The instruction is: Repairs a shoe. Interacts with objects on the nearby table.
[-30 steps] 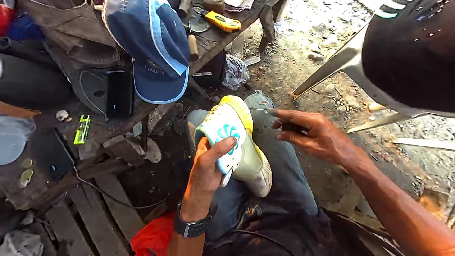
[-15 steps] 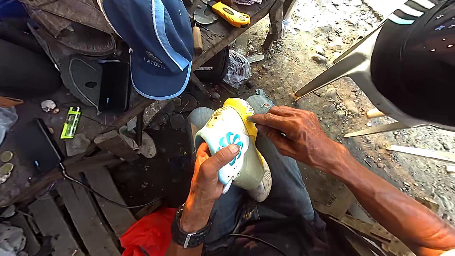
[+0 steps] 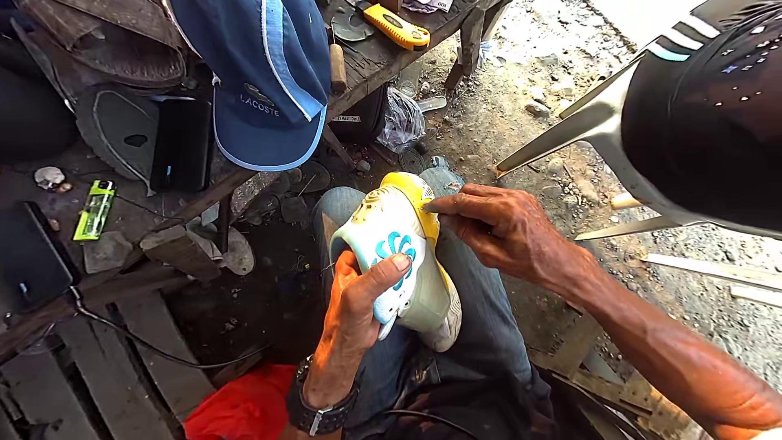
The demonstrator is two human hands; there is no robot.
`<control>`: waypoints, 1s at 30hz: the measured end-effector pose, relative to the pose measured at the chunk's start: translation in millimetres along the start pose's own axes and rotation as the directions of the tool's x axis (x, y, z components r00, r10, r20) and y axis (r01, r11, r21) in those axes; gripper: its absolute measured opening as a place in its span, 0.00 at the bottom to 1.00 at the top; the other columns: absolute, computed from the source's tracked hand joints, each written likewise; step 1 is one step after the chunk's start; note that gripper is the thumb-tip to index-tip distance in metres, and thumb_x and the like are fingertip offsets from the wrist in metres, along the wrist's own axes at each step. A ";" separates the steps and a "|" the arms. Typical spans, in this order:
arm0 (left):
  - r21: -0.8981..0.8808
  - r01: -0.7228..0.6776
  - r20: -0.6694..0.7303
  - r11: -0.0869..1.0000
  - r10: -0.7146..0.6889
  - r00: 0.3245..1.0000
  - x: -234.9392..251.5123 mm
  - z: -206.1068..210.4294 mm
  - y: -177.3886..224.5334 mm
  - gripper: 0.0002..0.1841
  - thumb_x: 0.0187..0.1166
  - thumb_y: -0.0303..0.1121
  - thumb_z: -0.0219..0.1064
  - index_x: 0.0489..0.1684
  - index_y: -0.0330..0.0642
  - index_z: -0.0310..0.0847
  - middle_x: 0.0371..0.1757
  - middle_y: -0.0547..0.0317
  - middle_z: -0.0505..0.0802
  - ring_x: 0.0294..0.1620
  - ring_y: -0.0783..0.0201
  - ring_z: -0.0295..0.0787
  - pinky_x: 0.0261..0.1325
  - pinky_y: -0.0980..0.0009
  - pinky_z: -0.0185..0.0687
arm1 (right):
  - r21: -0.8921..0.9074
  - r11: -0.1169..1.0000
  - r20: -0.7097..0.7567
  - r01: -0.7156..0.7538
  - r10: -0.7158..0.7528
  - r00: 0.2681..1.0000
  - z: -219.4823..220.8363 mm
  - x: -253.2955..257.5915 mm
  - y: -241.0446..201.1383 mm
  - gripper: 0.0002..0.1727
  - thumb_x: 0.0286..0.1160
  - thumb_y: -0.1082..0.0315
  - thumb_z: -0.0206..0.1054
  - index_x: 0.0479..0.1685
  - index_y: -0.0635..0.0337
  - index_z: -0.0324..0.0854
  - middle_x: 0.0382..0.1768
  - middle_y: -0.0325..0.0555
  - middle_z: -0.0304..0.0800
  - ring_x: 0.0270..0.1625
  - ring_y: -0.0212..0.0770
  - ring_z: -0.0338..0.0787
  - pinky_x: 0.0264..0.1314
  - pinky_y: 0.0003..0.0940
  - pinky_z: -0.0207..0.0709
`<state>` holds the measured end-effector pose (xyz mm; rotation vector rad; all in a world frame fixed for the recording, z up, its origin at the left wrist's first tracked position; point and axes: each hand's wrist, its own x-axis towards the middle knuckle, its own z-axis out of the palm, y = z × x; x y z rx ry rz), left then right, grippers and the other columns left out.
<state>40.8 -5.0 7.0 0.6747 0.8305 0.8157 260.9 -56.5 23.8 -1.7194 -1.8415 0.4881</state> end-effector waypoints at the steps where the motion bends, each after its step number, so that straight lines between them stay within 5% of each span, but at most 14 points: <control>1: 0.000 0.000 0.002 1.000 0.000 1.000 0.1 -0.1 0.0 0.21 0.57 0.30 0.80 0.47 0.35 0.79 0.37 0.53 0.96 0.39 0.64 0.97 0.45 0.66 0.95 | -0.007 1.000 0.003 0.000 0.001 1.000 -0.6 0.5 -0.8 0.15 0.83 0.61 0.61 0.56 0.45 0.94 0.31 0.31 0.86 0.31 0.26 0.83 0.29 0.25 0.74; 12: -0.013 0.000 0.049 1.000 0.000 0.999 1.7 -2.6 -4.2 0.19 0.59 0.31 0.78 0.47 0.36 0.81 0.38 0.56 0.96 0.41 0.66 0.96 0.48 0.67 0.94 | -0.326 0.916 0.218 0.233 -0.167 0.962 -26.8 25.2 -13.9 0.16 0.76 0.64 0.59 0.49 0.45 0.94 0.24 0.35 0.85 0.24 0.38 0.83 0.21 0.35 0.67; 23: -0.031 0.015 0.013 0.999 -0.015 1.000 6.4 -1.8 -4.8 0.16 0.58 0.27 0.76 0.45 0.37 0.81 0.36 0.58 0.96 0.39 0.69 0.96 0.46 0.70 0.94 | -0.344 0.874 0.538 0.342 -0.115 0.835 -40.8 74.2 -30.4 0.06 0.67 0.65 0.68 0.34 0.48 0.90 0.18 0.34 0.79 0.20 0.39 0.81 0.19 0.39 0.67; 30: -0.046 0.032 0.040 0.998 -0.030 0.999 11.3 -4.5 -4.3 0.15 0.59 0.28 0.76 0.44 0.36 0.82 0.36 0.57 0.96 0.39 0.67 0.96 0.47 0.69 0.94 | -0.323 0.862 0.554 0.392 -0.164 0.817 -23.3 87.5 -31.0 0.05 0.67 0.65 0.68 0.26 0.50 0.83 0.15 0.35 0.76 0.19 0.40 0.80 0.19 0.39 0.65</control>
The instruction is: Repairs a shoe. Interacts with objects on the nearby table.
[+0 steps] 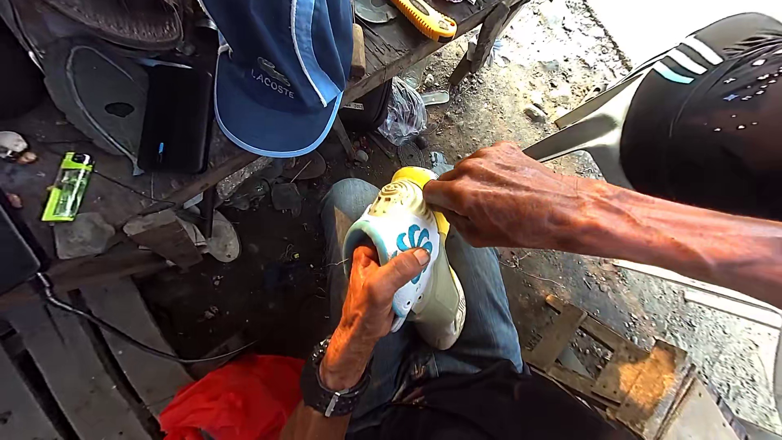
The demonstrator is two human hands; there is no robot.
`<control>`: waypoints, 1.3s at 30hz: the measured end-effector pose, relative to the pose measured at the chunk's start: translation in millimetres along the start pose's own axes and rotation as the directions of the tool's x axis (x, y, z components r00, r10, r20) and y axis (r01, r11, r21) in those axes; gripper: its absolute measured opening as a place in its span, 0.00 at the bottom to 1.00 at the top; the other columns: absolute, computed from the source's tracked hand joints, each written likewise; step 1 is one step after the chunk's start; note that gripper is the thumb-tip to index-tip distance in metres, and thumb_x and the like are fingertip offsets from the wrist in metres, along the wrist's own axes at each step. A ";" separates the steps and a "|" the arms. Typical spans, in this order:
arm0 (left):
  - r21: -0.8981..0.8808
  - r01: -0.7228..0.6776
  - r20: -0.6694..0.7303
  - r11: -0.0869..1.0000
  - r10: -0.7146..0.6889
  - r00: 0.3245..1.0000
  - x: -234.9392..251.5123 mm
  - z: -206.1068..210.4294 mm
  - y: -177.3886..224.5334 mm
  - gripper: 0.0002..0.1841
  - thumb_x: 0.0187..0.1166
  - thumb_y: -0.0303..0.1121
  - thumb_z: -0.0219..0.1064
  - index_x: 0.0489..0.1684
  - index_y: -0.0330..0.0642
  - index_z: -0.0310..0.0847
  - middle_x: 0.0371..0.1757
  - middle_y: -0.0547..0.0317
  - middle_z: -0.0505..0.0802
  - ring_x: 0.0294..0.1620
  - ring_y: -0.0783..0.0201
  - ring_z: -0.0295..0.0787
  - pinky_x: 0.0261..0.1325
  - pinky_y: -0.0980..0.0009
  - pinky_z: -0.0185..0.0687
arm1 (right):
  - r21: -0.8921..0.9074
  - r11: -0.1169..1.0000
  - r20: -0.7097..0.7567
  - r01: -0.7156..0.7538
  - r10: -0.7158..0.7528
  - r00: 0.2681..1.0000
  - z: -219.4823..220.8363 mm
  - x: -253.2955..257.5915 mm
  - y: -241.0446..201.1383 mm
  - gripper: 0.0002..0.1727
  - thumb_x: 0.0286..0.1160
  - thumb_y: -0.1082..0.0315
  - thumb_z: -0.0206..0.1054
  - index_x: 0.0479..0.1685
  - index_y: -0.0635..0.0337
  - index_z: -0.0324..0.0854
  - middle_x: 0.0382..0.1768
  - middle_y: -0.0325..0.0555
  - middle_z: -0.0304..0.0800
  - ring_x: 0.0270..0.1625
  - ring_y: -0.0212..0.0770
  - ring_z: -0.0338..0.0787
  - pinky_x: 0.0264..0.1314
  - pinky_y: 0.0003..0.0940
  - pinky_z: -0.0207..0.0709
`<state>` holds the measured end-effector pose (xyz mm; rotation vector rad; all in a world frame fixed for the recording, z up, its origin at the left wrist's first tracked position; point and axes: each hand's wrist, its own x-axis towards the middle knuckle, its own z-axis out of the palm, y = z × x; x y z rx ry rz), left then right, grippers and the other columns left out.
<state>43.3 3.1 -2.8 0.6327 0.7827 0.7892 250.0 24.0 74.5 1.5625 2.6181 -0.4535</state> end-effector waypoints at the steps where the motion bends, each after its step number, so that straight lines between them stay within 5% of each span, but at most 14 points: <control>1: -0.020 0.005 0.020 1.000 -0.005 1.000 -0.8 -0.6 0.8 0.16 0.61 0.30 0.77 0.45 0.36 0.82 0.37 0.56 0.96 0.40 0.67 0.96 0.48 0.69 0.94 | -0.003 1.000 -0.024 0.024 -0.024 0.999 2.0 -0.8 1.4 0.04 0.67 0.66 0.68 0.27 0.51 0.84 0.16 0.36 0.77 0.19 0.41 0.81 0.19 0.40 0.66; 4: -0.065 -0.009 0.185 0.998 0.021 0.983 -9.9 -10.8 8.9 0.19 0.72 0.42 0.78 0.53 0.40 0.83 0.46 0.56 0.96 0.49 0.65 0.95 0.58 0.65 0.91 | -0.042 0.996 -0.110 0.078 -0.082 0.991 6.6 -13.5 3.9 0.04 0.71 0.67 0.65 0.33 0.53 0.85 0.19 0.37 0.79 0.21 0.41 0.82 0.19 0.38 0.67; 7: 0.184 -0.253 0.368 0.950 0.172 0.914 -19.3 -38.1 19.8 0.19 0.83 0.38 0.60 0.62 0.32 0.84 0.58 0.52 0.92 0.60 0.64 0.89 0.67 0.63 0.84 | -0.119 0.991 -0.132 0.058 -0.074 0.989 7.7 -24.5 1.5 0.06 0.75 0.69 0.62 0.40 0.54 0.85 0.25 0.41 0.81 0.26 0.45 0.82 0.21 0.39 0.67; 10: 0.634 -0.507 0.438 0.584 0.270 0.858 -25.2 -43.1 25.0 0.15 0.73 0.24 0.61 0.53 0.35 0.91 0.61 0.48 0.92 0.68 0.61 0.86 0.75 0.63 0.82 | -0.154 0.986 -0.194 0.062 -0.092 0.977 15.2 -27.8 -0.5 0.07 0.75 0.67 0.61 0.39 0.55 0.85 0.25 0.42 0.81 0.26 0.47 0.82 0.20 0.39 0.66; 13: 0.841 -0.438 0.430 0.318 0.100 0.897 -22.5 -29.6 28.7 0.15 0.74 0.30 0.67 0.55 0.36 0.87 0.52 0.49 0.93 0.59 0.60 0.90 0.66 0.62 0.84 | -0.149 0.987 -0.224 0.061 -0.093 0.970 19.2 -31.8 1.5 0.10 0.80 0.63 0.59 0.37 0.53 0.85 0.24 0.41 0.82 0.26 0.46 0.84 0.20 0.40 0.69; 15: 0.875 -0.374 0.388 0.308 0.017 0.922 -17.8 -24.0 36.4 0.13 0.73 0.32 0.69 0.50 0.34 0.86 0.45 0.48 0.93 0.52 0.58 0.92 0.60 0.58 0.86 | -0.144 0.988 -0.248 0.050 -0.085 0.965 20.7 -32.4 2.5 0.13 0.82 0.61 0.57 0.38 0.53 0.86 0.25 0.43 0.83 0.28 0.48 0.86 0.21 0.43 0.73; 19: 0.899 -0.309 0.297 0.310 0.087 0.951 -18.6 -20.3 37.7 0.06 0.69 0.29 0.69 0.35 0.35 0.89 0.36 0.47 0.93 0.43 0.52 0.93 0.48 0.49 0.86 | -0.153 0.987 -0.332 0.051 -0.100 0.938 22.9 -31.5 2.2 0.16 0.82 0.60 0.54 0.36 0.56 0.85 0.25 0.47 0.85 0.26 0.54 0.88 0.20 0.49 0.75; 22: 0.826 -0.554 0.494 0.109 0.334 0.803 -21.3 -23.7 21.3 0.04 0.63 0.24 0.73 0.31 0.33 0.89 0.39 0.44 0.92 0.39 0.49 0.93 0.41 0.52 0.89 | -0.179 0.982 -0.365 0.054 -0.117 0.924 22.3 -31.3 1.3 0.17 0.82 0.59 0.53 0.33 0.55 0.85 0.23 0.47 0.84 0.24 0.53 0.87 0.17 0.47 0.72; 24: 0.791 -0.611 0.583 0.003 0.295 0.757 -18.4 -28.3 16.1 0.10 0.62 0.27 0.75 0.38 0.30 0.89 0.45 0.38 0.92 0.43 0.45 0.93 0.45 0.51 0.88 | -0.185 0.982 -0.379 0.047 -0.116 0.918 23.2 -31.5 1.1 0.19 0.82 0.58 0.52 0.32 0.56 0.85 0.22 0.47 0.84 0.23 0.54 0.87 0.17 0.47 0.71; 27: 0.899 -0.437 0.437 -0.003 -0.039 0.899 -23.3 -15.2 34.6 0.18 0.70 0.31 0.73 0.53 0.26 0.84 0.50 0.34 0.91 0.56 0.39 0.89 0.61 0.45 0.79 | -0.188 0.981 -0.385 0.041 -0.112 0.916 24.0 -28.2 0.8 0.18 0.80 0.59 0.53 0.31 0.57 0.85 0.21 0.48 0.84 0.23 0.54 0.87 0.16 0.47 0.72; 31: 0.948 -0.318 0.317 0.019 -0.155 0.936 -19.4 -6.9 49.2 0.14 0.72 0.33 0.72 0.43 0.28 0.85 0.42 0.37 0.92 0.53 0.39 0.90 0.56 0.42 0.79 | -0.194 0.980 -0.387 0.035 -0.110 0.915 24.3 -26.4 0.5 0.18 0.80 0.58 0.53 0.30 0.56 0.85 0.21 0.47 0.84 0.23 0.54 0.87 0.16 0.47 0.72; 35: 0.925 -0.343 0.337 0.165 0.064 0.939 -26.0 -17.6 37.5 0.08 0.71 0.31 0.69 0.35 0.34 0.88 0.36 0.42 0.92 0.45 0.44 0.92 0.48 0.44 0.82 | -0.197 0.980 -0.385 0.029 -0.104 0.917 24.4 -26.3 0.5 0.18 0.78 0.58 0.54 0.30 0.55 0.86 0.21 0.45 0.84 0.22 0.53 0.87 0.16 0.46 0.72; 39: 0.856 -0.457 0.319 0.241 0.448 0.835 -39.2 -43.1 39.5 0.07 0.75 0.38 0.74 0.39 0.48 0.97 0.41 0.56 0.91 0.47 0.63 0.87 0.52 0.65 0.82 | -0.191 0.981 -0.385 0.021 -0.094 0.918 25.3 -27.7 1.2 0.17 0.79 0.58 0.55 0.30 0.55 0.86 0.21 0.46 0.85 0.23 0.53 0.87 0.16 0.47 0.72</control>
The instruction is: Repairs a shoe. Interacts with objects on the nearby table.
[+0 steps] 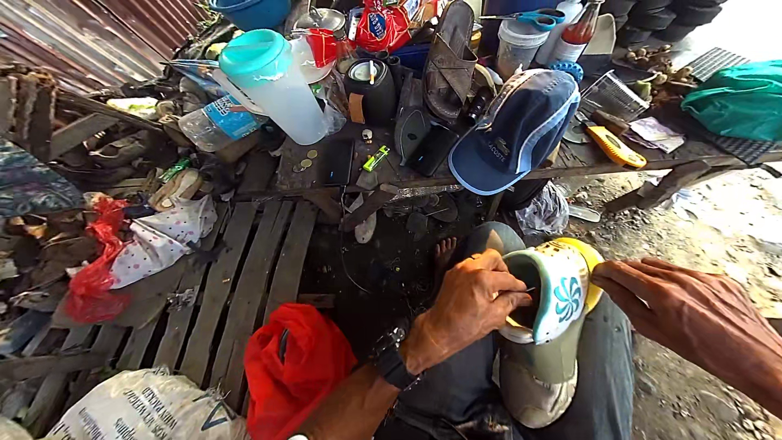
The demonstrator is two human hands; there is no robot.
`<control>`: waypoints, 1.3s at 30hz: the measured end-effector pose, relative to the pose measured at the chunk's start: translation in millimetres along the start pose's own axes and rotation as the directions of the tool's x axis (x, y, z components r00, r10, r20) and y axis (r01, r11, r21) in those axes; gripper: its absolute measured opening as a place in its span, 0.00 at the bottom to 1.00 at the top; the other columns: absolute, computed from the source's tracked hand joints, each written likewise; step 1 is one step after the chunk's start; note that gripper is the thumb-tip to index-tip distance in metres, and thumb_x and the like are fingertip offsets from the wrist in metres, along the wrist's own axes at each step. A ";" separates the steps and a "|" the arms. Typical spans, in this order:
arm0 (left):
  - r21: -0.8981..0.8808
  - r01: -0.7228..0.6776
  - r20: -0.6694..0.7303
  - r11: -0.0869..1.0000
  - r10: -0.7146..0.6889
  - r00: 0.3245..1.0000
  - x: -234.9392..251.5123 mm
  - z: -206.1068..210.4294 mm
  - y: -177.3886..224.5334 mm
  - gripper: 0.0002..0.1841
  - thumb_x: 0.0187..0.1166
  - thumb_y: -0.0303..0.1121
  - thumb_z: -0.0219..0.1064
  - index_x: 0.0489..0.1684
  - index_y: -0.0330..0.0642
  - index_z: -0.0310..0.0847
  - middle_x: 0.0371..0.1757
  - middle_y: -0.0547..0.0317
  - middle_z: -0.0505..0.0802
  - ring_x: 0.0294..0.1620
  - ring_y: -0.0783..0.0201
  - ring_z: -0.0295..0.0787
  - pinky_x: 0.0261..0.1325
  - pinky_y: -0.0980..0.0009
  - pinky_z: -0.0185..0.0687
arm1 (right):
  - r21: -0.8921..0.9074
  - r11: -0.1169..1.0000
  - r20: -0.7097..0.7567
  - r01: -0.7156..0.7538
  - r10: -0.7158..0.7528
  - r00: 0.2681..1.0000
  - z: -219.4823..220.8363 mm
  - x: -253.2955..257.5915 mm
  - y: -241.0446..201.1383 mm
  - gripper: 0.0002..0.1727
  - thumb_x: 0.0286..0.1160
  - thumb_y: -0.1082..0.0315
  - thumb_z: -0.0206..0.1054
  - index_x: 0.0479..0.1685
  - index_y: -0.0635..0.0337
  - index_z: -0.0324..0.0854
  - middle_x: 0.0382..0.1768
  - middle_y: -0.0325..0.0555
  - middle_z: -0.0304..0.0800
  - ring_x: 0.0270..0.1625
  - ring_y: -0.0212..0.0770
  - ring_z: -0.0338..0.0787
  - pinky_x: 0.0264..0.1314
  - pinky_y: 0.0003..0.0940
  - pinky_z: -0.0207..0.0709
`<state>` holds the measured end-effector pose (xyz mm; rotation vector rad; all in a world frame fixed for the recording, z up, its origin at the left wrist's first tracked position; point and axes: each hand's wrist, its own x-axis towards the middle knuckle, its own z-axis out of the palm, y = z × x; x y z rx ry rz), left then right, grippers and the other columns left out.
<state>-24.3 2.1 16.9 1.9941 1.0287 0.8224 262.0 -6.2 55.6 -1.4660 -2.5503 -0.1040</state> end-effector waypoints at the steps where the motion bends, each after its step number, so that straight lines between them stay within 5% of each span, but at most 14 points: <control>1: -0.017 -0.041 -0.059 0.999 0.040 0.997 -2.6 -7.3 -2.5 0.07 0.74 0.39 0.77 0.37 0.49 0.98 0.45 0.57 0.91 0.51 0.64 0.84 0.56 0.66 0.79 | 0.006 1.000 0.016 0.001 -0.002 1.000 -0.8 0.3 -0.1 0.17 0.79 0.58 0.55 0.31 0.56 0.86 0.22 0.46 0.86 0.24 0.54 0.88 0.17 0.48 0.73; 3: -0.100 -0.122 -0.125 0.988 0.109 0.986 -5.5 -18.6 -1.9 0.07 0.69 0.38 0.79 0.31 0.46 0.97 0.54 0.53 0.90 0.60 0.61 0.80 0.65 0.63 0.70 | 0.034 0.999 0.086 -0.009 0.006 0.996 -5.8 1.5 -0.7 0.16 0.81 0.60 0.57 0.34 0.58 0.87 0.26 0.50 0.88 0.27 0.57 0.90 0.20 0.51 0.75; 5: -0.462 -0.185 -0.114 0.867 0.149 0.982 -6.9 -21.3 2.1 0.08 0.68 0.30 0.77 0.26 0.33 0.89 0.64 0.43 0.87 0.69 0.60 0.78 0.73 0.67 0.70 | 0.071 0.997 0.170 -0.030 0.017 0.985 -12.0 4.7 -1.0 0.14 0.83 0.62 0.59 0.38 0.60 0.87 0.29 0.54 0.90 0.32 0.61 0.92 0.24 0.54 0.78; 7: -0.889 -0.078 -0.013 0.451 0.146 0.989 -8.9 -9.3 1.2 0.07 0.73 0.33 0.71 0.30 0.41 0.83 0.61 0.54 0.88 0.60 0.67 0.86 0.62 0.70 0.81 | 0.098 0.994 0.216 -0.042 0.020 0.976 -14.6 7.5 -1.3 0.13 0.83 0.64 0.61 0.40 0.62 0.87 0.31 0.57 0.91 0.34 0.63 0.92 0.27 0.56 0.79; 8: -0.973 0.030 0.065 0.229 0.149 0.987 -8.1 -1.1 -0.5 0.05 0.75 0.37 0.72 0.33 0.49 0.86 0.56 0.60 0.92 0.51 0.67 0.90 0.52 0.70 0.86 | 0.104 0.994 0.231 -0.046 0.021 0.973 -15.7 7.9 -0.9 0.13 0.84 0.64 0.61 0.41 0.63 0.87 0.32 0.58 0.91 0.35 0.64 0.93 0.29 0.57 0.80; 9: -0.986 0.116 0.134 0.119 0.151 0.979 -5.9 4.3 -3.8 0.03 0.76 0.36 0.71 0.35 0.51 0.88 0.49 0.61 0.94 0.45 0.66 0.92 0.48 0.68 0.87 | 0.107 0.993 0.244 -0.053 0.025 0.970 -17.1 7.8 -0.3 0.13 0.84 0.64 0.61 0.42 0.63 0.87 0.33 0.59 0.92 0.36 0.64 0.93 0.30 0.58 0.80; 10: -0.977 0.155 0.173 0.146 0.121 0.977 -2.6 6.7 -8.0 0.04 0.78 0.33 0.68 0.37 0.47 0.88 0.45 0.59 0.94 0.43 0.65 0.92 0.48 0.67 0.88 | 0.110 0.992 0.252 -0.060 0.030 0.967 -18.4 7.4 0.1 0.13 0.84 0.64 0.60 0.43 0.64 0.88 0.33 0.59 0.92 0.37 0.65 0.93 0.30 0.58 0.80; 13: -0.669 0.091 0.163 0.738 0.026 0.986 12.8 10.3 -11.1 0.06 0.77 0.21 0.67 0.41 0.27 0.90 0.39 0.50 0.93 0.44 0.66 0.90 0.54 0.69 0.84 | 0.109 0.992 0.262 -0.063 0.032 0.965 -21.4 7.4 0.4 0.13 0.84 0.65 0.61 0.43 0.64 0.88 0.34 0.61 0.92 0.37 0.66 0.93 0.30 0.60 0.80; 15: -0.401 0.075 0.190 0.913 0.003 0.982 17.7 18.3 0.2 0.05 0.71 0.20 0.67 0.34 0.26 0.89 0.34 0.43 0.92 0.41 0.56 0.90 0.48 0.59 0.83 | 0.091 0.995 0.235 -0.041 0.018 0.972 -18.3 7.9 -0.9 0.13 0.83 0.64 0.61 0.41 0.63 0.87 0.33 0.58 0.92 0.36 0.65 0.93 0.28 0.60 0.80; 18: -0.386 0.270 0.279 0.882 -0.168 0.946 28.9 31.5 10.2 0.06 0.72 0.24 0.67 0.36 0.29 0.87 0.35 0.47 0.92 0.40 0.59 0.91 0.49 0.58 0.85 | 0.000 1.000 0.052 -0.001 0.001 0.999 -8.0 3.3 0.3 0.12 0.75 0.60 0.62 0.31 0.55 0.87 0.25 0.47 0.89 0.28 0.55 0.92 0.21 0.53 0.80; 21: -0.426 0.458 0.301 0.780 -0.355 0.885 37.4 43.0 6.7 0.08 0.74 0.27 0.65 0.46 0.37 0.87 0.41 0.56 0.94 0.45 0.66 0.93 0.54 0.62 0.89 | 0.006 1.000 0.079 -0.017 0.017 0.997 -5.2 3.5 3.8 0.09 0.75 0.60 0.65 0.31 0.52 0.86 0.26 0.43 0.89 0.31 0.50 0.93 0.26 0.51 0.84; 27: -0.665 0.307 0.013 0.680 -0.401 0.916 21.8 70.7 14.1 0.07 0.73 0.18 0.61 0.37 0.33 0.85 0.29 0.63 0.93 0.33 0.78 0.91 0.45 0.76 0.89 | 0.136 0.989 0.283 -0.050 0.009 0.959 -20.0 13.7 6.0 0.11 0.81 0.61 0.62 0.38 0.56 0.85 0.31 0.47 0.90 0.37 0.51 0.93 0.38 0.53 0.84; 34: -0.769 0.169 -0.098 0.616 -0.375 0.922 26.7 82.6 13.3 0.08 0.75 0.18 0.59 0.33 0.38 0.84 0.27 0.72 0.92 0.31 0.82 0.89 0.44 0.80 0.88 | 0.182 0.980 0.432 -0.078 -0.009 0.902 -28.8 22.1 9.5 0.13 0.83 0.60 0.60 0.40 0.59 0.84 0.33 0.52 0.90 0.40 0.55 0.92 0.43 0.57 0.81; 39: -0.734 0.221 -0.125 0.642 -0.447 0.885 27.2 81.1 28.9 0.12 0.75 0.15 0.56 0.28 0.41 0.80 0.22 0.77 0.89 0.28 0.87 0.86 0.40 0.85 0.85 | 0.209 0.973 0.455 -0.100 -0.007 0.890 -28.6 23.0 10.4 0.12 0.82 0.60 0.60 0.40 0.60 0.83 0.31 0.53 0.89 0.39 0.56 0.91 0.42 0.58 0.79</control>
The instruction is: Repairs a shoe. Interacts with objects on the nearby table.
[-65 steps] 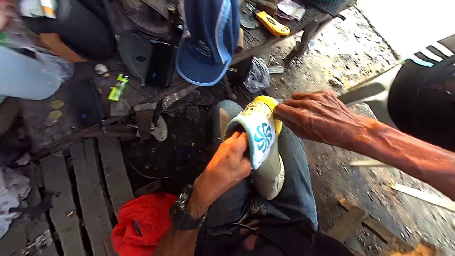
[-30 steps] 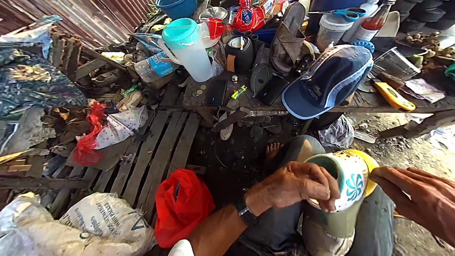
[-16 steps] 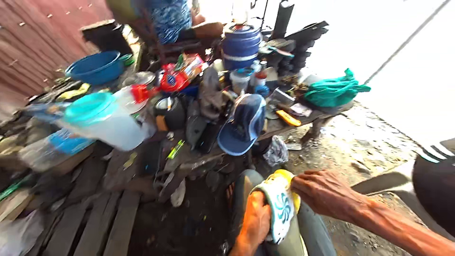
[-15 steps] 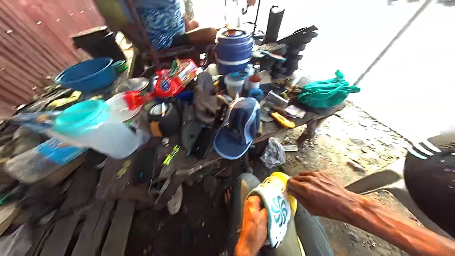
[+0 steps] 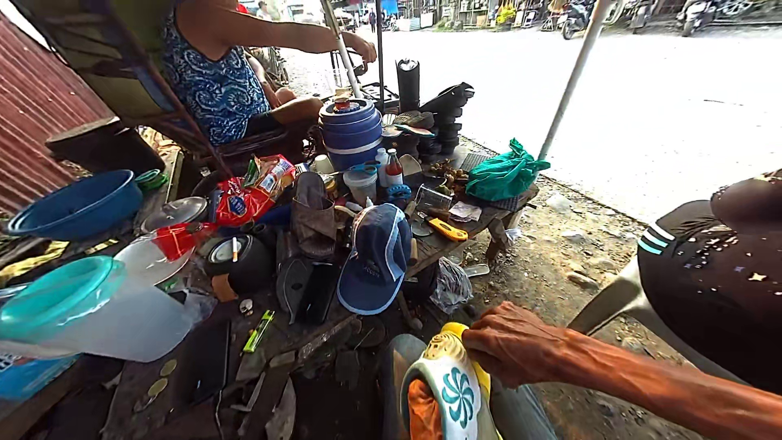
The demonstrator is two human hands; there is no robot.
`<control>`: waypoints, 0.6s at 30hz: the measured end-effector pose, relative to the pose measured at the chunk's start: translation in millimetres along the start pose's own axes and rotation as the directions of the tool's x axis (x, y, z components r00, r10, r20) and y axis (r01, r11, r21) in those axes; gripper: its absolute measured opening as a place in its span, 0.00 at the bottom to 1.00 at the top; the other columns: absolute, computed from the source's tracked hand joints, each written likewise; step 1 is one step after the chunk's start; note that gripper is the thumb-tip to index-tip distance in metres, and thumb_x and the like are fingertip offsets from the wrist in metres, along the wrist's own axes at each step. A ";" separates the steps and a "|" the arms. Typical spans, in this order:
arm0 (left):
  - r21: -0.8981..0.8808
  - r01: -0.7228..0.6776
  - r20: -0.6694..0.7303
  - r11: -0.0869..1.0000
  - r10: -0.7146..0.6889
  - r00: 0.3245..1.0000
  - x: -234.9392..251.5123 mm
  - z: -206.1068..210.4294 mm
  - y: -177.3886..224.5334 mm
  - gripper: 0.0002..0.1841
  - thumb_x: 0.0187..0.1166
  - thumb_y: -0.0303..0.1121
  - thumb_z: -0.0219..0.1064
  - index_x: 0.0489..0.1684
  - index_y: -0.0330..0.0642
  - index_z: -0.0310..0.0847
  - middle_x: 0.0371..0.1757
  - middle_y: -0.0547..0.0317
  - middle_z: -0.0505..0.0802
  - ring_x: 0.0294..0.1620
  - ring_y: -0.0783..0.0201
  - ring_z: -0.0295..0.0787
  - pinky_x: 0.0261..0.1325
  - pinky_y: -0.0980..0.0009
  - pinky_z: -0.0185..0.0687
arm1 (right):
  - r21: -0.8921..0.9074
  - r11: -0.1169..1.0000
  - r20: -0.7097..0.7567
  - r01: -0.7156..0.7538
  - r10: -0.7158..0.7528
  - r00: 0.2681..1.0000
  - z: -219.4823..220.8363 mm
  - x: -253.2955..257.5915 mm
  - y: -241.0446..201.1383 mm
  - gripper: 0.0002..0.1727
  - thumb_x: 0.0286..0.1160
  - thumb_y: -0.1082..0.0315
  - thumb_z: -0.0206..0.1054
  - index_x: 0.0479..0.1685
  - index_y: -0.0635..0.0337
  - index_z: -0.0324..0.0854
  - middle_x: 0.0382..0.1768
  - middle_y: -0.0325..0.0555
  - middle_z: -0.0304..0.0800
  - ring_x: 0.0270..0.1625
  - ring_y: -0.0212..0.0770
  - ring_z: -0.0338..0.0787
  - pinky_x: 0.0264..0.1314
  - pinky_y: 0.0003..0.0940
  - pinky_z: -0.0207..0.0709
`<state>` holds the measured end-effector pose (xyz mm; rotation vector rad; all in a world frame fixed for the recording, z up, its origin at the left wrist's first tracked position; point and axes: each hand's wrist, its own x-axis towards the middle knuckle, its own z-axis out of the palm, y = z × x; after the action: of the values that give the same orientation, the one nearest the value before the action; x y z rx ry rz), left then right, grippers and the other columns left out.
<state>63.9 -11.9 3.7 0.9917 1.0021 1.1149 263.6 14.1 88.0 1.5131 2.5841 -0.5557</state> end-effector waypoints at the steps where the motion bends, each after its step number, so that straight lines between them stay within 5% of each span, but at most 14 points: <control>1: -0.009 -0.003 -0.004 1.000 0.003 1.000 -0.8 0.4 0.2 0.12 0.76 0.15 0.55 0.29 0.41 0.80 0.22 0.78 0.89 0.28 0.88 0.86 0.40 0.86 0.85 | 0.006 1.000 0.008 -0.003 0.003 1.000 -1.0 0.2 -0.4 0.12 0.82 0.60 0.60 0.40 0.60 0.84 0.32 0.53 0.89 0.39 0.57 0.91 0.43 0.58 0.78; 7: -0.064 0.010 0.044 0.998 -0.008 0.999 1.9 -3.8 -6.9 0.07 0.78 0.20 0.56 0.37 0.38 0.81 0.27 0.72 0.90 0.33 0.83 0.88 0.45 0.82 0.86 | 0.007 1.000 0.014 -0.011 0.011 1.000 -0.4 0.2 -0.6 0.13 0.83 0.60 0.60 0.39 0.59 0.83 0.31 0.52 0.88 0.38 0.56 0.91 0.42 0.58 0.78; 12: -0.069 -0.062 0.114 0.996 0.069 0.991 -3.0 -14.4 -17.1 0.13 0.72 0.13 0.56 0.34 0.42 0.82 0.27 0.79 0.92 0.32 0.87 0.88 0.45 0.84 0.86 | -0.063 0.998 -0.098 -0.007 0.001 0.995 9.1 -6.5 -9.7 0.10 0.80 0.63 0.63 0.43 0.61 0.83 0.32 0.54 0.89 0.38 0.58 0.91 0.39 0.56 0.81; 18: 0.300 -0.220 0.211 0.928 0.161 0.964 3.5 -28.5 -17.9 0.07 0.72 0.24 0.63 0.36 0.28 0.86 0.31 0.59 0.92 0.37 0.78 0.90 0.49 0.77 0.87 | -0.201 0.979 -0.091 -0.024 0.006 0.996 19.0 -4.6 -25.2 0.11 0.79 0.78 0.61 0.57 0.65 0.81 0.41 0.64 0.87 0.45 0.67 0.89 0.47 0.61 0.83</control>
<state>41.1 -8.0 -21.0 1.4559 0.9693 1.0137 242.4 -7.6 78.1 1.5204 2.5987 -0.2187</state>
